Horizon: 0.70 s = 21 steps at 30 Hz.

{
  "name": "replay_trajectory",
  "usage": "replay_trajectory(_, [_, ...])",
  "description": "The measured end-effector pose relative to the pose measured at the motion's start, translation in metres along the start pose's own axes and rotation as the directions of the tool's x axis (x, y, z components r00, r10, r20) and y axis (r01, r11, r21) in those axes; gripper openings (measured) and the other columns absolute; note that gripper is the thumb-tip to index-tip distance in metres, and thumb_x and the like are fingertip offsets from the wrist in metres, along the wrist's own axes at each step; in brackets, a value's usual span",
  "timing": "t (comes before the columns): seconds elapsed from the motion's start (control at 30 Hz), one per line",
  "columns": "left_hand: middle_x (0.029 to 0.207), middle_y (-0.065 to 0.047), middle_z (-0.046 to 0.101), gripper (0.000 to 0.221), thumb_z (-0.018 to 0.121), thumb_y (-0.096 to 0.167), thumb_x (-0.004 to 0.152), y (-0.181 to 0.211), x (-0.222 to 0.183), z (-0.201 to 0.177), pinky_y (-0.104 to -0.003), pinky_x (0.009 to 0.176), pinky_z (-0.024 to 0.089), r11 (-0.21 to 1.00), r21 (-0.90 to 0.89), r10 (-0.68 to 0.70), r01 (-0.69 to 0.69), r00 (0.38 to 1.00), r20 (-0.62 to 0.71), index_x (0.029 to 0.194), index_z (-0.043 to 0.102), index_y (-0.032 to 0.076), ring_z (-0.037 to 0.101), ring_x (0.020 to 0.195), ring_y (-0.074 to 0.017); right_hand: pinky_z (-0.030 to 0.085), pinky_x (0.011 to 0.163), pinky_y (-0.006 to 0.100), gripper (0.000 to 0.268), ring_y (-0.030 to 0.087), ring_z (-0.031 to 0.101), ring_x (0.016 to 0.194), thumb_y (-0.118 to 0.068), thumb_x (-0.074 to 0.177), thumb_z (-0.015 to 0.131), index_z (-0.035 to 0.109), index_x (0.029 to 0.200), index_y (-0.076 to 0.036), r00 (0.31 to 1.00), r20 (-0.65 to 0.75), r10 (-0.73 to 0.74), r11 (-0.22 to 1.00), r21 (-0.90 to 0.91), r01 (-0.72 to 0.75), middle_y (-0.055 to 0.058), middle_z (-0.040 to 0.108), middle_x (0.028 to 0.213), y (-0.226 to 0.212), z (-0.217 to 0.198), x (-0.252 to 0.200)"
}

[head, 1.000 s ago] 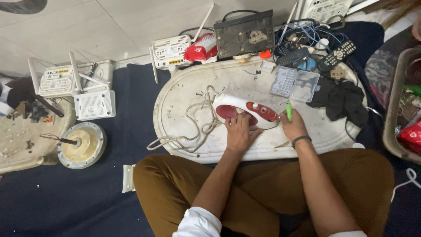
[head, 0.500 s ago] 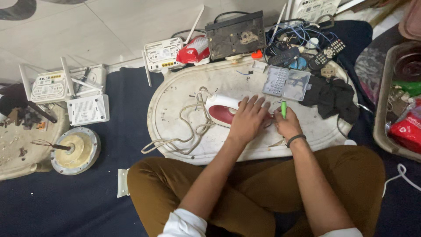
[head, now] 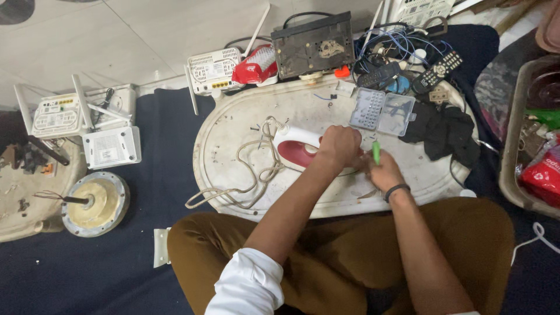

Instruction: The person uses a screwdriver to remove screws from a red and white iron, opens the casing to expose internal components, and manipulates the parts. The person then reassembles the iron and tightens the screws.

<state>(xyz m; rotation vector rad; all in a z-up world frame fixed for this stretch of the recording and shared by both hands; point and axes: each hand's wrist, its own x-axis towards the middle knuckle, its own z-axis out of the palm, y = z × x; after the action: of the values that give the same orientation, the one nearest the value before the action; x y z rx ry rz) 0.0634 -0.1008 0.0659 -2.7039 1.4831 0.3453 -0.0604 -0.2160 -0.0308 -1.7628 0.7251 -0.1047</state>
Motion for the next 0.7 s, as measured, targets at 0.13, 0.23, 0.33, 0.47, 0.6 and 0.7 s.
replay_trajectory(0.13, [0.089,-0.012,0.075,0.044,0.076,0.047,0.078,0.0,-0.001,-0.003,-0.042,0.071,0.06,0.998,-0.058,-0.002,-0.005,0.992,-0.127,0.096,0.075,0.007,0.076,0.081,-0.0283,0.043,0.054,0.032,0.02,0.014,0.053,0.06,-0.02,0.101,0.058,0.066,0.099,-0.001,0.999,0.047,-0.005,0.998,0.061,0.002,0.007,0.068,0.076,-0.001,0.001,0.0])
replay_trajectory(0.23, [0.09,-0.012,0.075,0.043,0.076,0.044,0.08,-0.001,-0.001,0.001,-0.044,0.069,0.06,0.993,-0.104,-0.057,0.051,0.997,-0.054,0.099,0.073,0.006,0.076,0.082,-0.0276,0.047,0.064,0.034,0.02,0.018,0.058,0.069,-0.021,0.102,0.062,0.067,0.102,-0.001,0.996,-0.041,-0.077,0.992,-0.108,0.072,0.01,0.069,0.081,-0.002,-0.003,0.0])
replay_trajectory(0.33, [0.087,-0.012,0.075,0.039,0.079,0.039,0.075,0.001,-0.001,0.008,-0.041,0.072,0.059,0.99,-0.132,-0.069,0.051,0.989,-0.129,0.095,0.071,0.008,0.076,0.08,-0.0275,0.05,0.075,0.033,0.018,0.017,0.065,0.081,-0.019,0.101,0.063,0.066,0.103,-0.001,0.978,-0.113,-0.178,0.98,-0.106,0.166,0.007,0.071,0.087,-0.004,-0.005,0.0])
replay_trajectory(0.47, [0.085,-0.013,0.075,0.033,0.076,0.036,0.082,0.004,-0.007,0.018,-0.041,0.071,0.059,0.985,-0.165,-0.095,0.058,0.97,-0.224,0.095,0.07,0.006,0.076,0.078,-0.0282,0.05,0.077,0.031,0.015,0.014,0.063,0.084,-0.017,0.1,0.062,0.065,0.104,-0.002,0.97,-0.138,-0.201,0.978,0.029,0.207,0.006,0.072,0.091,-0.005,-0.001,-0.002])
replay_trajectory(0.6, [0.086,-0.013,0.074,0.032,0.075,0.036,0.082,0.002,-0.007,0.019,-0.044,0.068,0.058,0.986,-0.152,-0.094,0.064,0.976,-0.198,0.095,0.069,0.007,0.075,0.078,-0.029,0.046,0.072,0.031,0.017,0.012,0.056,0.08,-0.019,0.103,0.064,0.067,0.101,-0.002,0.968,-0.128,-0.215,0.972,0.067,0.224,0.004,0.067,0.088,-0.005,0.002,0.0])
replay_trajectory(0.7, [0.087,-0.013,0.074,0.032,0.074,0.037,0.083,0.003,-0.01,0.023,-0.047,0.063,0.057,0.99,-0.134,-0.071,0.038,0.966,-0.25,0.095,0.069,0.008,0.075,0.076,-0.0303,0.041,0.066,0.03,0.017,0.011,0.05,0.075,-0.02,0.104,0.065,0.068,0.102,-0.003,0.979,-0.147,-0.142,0.975,0.149,0.164,0.002,0.061,0.083,-0.003,0.001,0.0])
